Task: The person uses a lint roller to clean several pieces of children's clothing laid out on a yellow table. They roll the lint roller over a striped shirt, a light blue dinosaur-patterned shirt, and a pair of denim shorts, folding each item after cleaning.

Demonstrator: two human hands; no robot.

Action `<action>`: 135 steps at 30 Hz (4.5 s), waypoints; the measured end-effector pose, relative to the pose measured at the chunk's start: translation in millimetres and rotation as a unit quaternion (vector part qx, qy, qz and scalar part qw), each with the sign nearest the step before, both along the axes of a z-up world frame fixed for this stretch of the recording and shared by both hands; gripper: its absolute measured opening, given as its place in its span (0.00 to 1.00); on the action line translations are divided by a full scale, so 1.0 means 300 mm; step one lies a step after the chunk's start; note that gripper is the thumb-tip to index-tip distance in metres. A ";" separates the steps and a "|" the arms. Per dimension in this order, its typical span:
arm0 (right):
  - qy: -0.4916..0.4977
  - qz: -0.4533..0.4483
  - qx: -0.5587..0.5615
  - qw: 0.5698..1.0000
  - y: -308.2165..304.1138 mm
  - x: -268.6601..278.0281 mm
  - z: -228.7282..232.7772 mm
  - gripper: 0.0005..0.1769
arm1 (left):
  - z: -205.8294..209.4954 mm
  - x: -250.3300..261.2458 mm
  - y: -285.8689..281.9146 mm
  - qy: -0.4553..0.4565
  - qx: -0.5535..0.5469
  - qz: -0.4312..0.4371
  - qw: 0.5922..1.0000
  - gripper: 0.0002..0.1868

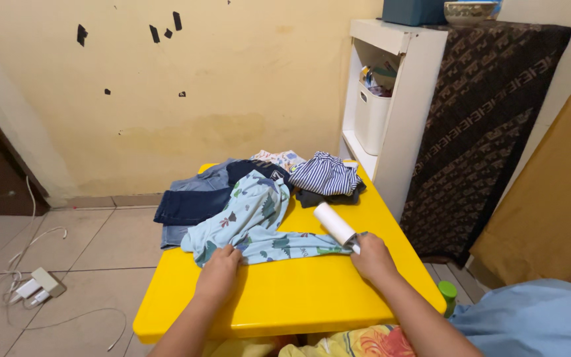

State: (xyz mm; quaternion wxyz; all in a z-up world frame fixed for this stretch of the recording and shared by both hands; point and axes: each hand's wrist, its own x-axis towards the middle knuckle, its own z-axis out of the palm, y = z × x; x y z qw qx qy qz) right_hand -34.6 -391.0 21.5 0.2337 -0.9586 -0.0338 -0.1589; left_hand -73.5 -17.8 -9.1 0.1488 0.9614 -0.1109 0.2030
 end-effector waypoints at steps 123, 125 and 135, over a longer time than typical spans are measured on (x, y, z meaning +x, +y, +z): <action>0.027 0.252 -0.007 0.967 0.523 -0.001 0.060 0.31 | 0.107 0.018 0.066 -0.051 0.049 0.071 0.995 0.10; 0.020 0.254 -0.030 0.967 0.524 0.009 0.034 0.31 | 0.081 0.012 0.068 -0.018 -0.010 0.063 0.998 0.15; -0.043 0.240 -0.031 0.969 0.534 -0.046 0.002 0.24 | 0.033 -0.102 0.018 -0.080 -0.158 0.058 0.983 0.17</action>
